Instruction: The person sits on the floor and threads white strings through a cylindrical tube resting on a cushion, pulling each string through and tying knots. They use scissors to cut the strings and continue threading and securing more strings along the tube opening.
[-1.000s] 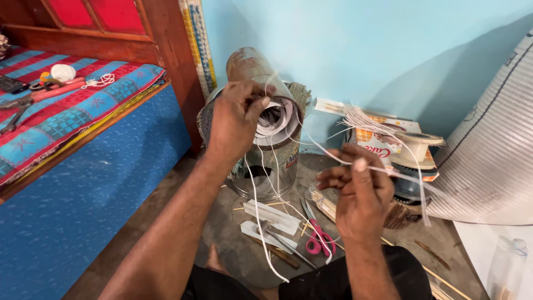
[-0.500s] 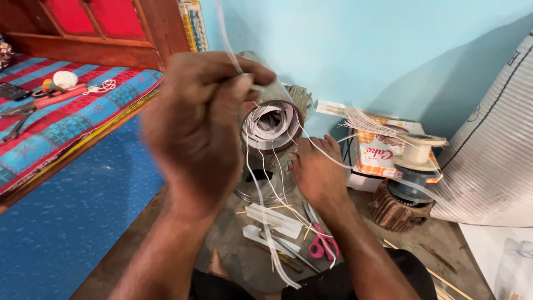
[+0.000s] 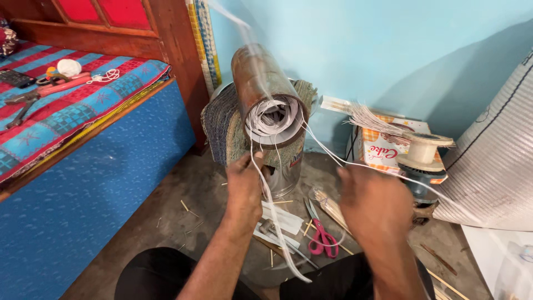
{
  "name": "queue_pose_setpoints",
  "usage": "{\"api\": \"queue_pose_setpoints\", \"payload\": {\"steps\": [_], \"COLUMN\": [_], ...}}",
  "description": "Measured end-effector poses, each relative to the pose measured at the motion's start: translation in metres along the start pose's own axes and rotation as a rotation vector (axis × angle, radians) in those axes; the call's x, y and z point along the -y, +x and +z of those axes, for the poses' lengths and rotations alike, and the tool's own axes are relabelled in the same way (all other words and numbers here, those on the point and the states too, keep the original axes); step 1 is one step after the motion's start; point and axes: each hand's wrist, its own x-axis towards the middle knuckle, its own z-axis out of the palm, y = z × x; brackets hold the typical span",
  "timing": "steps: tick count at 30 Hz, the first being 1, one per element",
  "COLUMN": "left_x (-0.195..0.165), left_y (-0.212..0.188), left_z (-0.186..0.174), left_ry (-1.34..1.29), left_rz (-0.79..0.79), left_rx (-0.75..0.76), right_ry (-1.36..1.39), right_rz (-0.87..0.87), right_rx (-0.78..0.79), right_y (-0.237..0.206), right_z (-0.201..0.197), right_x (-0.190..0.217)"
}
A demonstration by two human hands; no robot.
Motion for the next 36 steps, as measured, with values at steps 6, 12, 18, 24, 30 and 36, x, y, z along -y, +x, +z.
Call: {"api": "queue_pose_setpoints", "payload": {"steps": [6,12,18,24,30,36], "left_x": [-0.015,-0.012,0.023,0.087,0.121,0.143], "left_y": [-0.017,-0.056,-0.1,-0.108,-0.1,-0.099], "left_z": [-0.035,-0.056,-0.072,-0.115,-0.138,-0.141], "left_ry": [0.562,0.724,0.736,0.742,0.232,0.402], "left_rz": [0.443,0.507,0.437,0.624,-0.119,0.199], "left_rx": [0.061,0.06,0.026,0.087,0.145,0.074], "right_ry": [0.035,0.634,0.698,0.264,0.3,0.487], "right_rz": [0.222,-0.167,0.191,0.156,0.003,0.009], "right_rx": [-0.1,-0.235,0.134,0.151,-0.033,-0.019], "right_y": [-0.048,-0.048,0.037,0.054,0.019,-0.064], "right_z": [-0.026,0.0,0.113,0.156,0.109,0.079], "right_x": [0.006,0.087,0.103,0.107,0.104,0.078]}}
